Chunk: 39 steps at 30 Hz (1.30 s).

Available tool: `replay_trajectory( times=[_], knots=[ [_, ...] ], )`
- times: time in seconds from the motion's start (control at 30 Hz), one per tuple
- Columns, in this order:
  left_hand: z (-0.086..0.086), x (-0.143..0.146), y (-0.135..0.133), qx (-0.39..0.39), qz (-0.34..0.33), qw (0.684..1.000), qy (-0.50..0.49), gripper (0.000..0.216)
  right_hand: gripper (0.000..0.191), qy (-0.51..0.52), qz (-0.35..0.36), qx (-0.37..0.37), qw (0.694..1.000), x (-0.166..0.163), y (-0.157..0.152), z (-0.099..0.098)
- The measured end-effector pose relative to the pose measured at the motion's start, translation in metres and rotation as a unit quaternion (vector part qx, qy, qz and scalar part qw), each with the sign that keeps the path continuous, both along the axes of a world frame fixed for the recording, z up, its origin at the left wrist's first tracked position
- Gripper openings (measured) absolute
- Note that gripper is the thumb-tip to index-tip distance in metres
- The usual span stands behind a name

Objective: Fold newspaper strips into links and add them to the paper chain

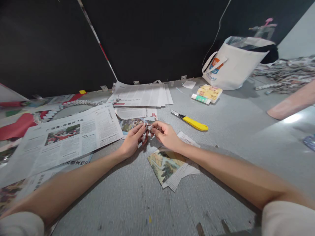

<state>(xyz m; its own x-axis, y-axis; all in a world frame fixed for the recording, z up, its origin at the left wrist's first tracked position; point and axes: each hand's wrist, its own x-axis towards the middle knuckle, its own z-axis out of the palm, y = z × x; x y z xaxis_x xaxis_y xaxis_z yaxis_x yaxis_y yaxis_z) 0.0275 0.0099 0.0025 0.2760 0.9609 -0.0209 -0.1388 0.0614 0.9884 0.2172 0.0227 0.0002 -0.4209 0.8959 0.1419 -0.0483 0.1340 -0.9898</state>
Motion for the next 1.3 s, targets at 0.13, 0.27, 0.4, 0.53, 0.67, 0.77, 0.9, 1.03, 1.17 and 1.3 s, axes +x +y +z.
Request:
replay_trajectory(
  times=[0.13, 0.27, 0.4, 0.53, 0.67, 0.77, 0.9, 1.03, 1.17, 1.3],
  knots=[
    [-0.001, 0.000, 0.001, 0.002, 0.010, 1.000, 0.007, 0.047, 0.049, 0.012, 0.011, -0.019, 1.000, 0.001, 0.004, 0.000],
    [-0.001, 0.000, 0.001, 0.004, 0.015, 1.000, 0.012, 0.047, 0.047, 0.010, -0.008, -0.013, 1.000, 0.002, 0.004, -0.001],
    [-0.001, 0.000, 0.000, 0.006, 0.021, 1.000, 0.022, 0.046, 0.034, -0.046, -0.044, 0.078, 0.995, 0.002, -0.003, -0.001],
    [-0.001, 0.000, 0.000, 0.011, 0.019, 0.999, 0.025, 0.045, 0.023, -0.109, -0.073, 0.170, 0.977, 0.002, -0.010, 0.001],
    [0.000, 0.000, 0.000, 0.011, 0.022, 0.999, 0.030, 0.045, 0.019, -0.137, -0.089, 0.201, 0.966, 0.002, -0.013, 0.004],
    [0.000, 0.000, 0.000, 0.015, 0.022, 0.999, 0.036, 0.045, 0.019, -0.137, -0.093, 0.199, 0.966, 0.002, -0.013, 0.003],
    [0.000, -0.001, 0.001, 0.041, 0.030, 0.997, 0.059, 0.045, 0.021, -0.143, -0.099, 0.189, 0.966, 0.001, -0.013, 0.002],
    [-0.001, -0.002, 0.002, 0.046, 0.026, 0.996, 0.074, 0.046, 0.021, -0.142, -0.094, 0.191, 0.967, 0.002, -0.014, 0.002],
    [-0.002, -0.003, 0.002, 0.033, 0.020, 0.997, 0.073, 0.051, 0.020, -0.139, -0.095, 0.196, 0.966, 0.002, -0.013, 0.002],
    [-0.001, -0.003, 0.000, 0.042, 0.016, 0.996, 0.078, 0.056, 0.019, -0.142, -0.093, 0.200, 0.965, 0.002, -0.012, 0.001]
  ],
)
